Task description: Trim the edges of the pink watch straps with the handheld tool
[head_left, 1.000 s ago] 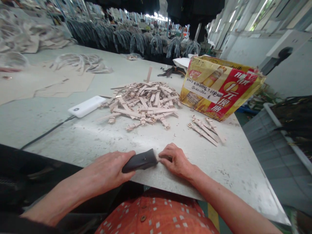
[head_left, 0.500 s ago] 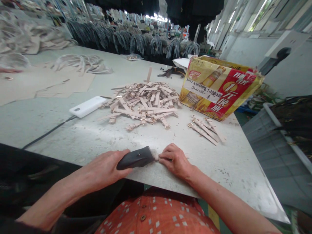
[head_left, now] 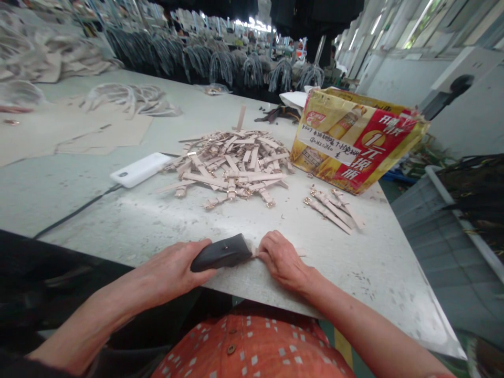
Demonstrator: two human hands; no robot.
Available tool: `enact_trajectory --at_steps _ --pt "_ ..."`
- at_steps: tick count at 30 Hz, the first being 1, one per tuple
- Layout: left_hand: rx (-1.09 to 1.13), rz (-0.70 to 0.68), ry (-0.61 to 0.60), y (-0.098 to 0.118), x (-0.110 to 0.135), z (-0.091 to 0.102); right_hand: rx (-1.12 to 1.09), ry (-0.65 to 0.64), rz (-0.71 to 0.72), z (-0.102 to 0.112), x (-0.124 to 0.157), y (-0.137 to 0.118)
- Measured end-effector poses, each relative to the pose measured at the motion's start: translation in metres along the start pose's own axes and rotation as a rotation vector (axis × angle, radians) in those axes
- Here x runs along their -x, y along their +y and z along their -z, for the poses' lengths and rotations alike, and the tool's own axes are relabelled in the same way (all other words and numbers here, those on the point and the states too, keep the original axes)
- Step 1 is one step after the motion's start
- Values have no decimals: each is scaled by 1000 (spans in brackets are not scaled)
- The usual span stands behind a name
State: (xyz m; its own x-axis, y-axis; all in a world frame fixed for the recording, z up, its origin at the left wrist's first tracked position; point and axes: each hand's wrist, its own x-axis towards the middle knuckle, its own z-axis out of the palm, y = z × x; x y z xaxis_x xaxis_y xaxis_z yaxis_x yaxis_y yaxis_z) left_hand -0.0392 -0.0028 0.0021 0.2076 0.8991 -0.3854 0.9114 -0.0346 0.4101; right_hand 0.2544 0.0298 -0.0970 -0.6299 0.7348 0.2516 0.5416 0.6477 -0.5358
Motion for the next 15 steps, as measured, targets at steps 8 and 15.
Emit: enact_trajectory --at_steps 8,15 --pt "-11 7 -3 0 -1 -2 -198 82 -70 4 -2 5" --pt "-50 -12 36 -5 1 -1 -269 36 -103 11 -5 5"
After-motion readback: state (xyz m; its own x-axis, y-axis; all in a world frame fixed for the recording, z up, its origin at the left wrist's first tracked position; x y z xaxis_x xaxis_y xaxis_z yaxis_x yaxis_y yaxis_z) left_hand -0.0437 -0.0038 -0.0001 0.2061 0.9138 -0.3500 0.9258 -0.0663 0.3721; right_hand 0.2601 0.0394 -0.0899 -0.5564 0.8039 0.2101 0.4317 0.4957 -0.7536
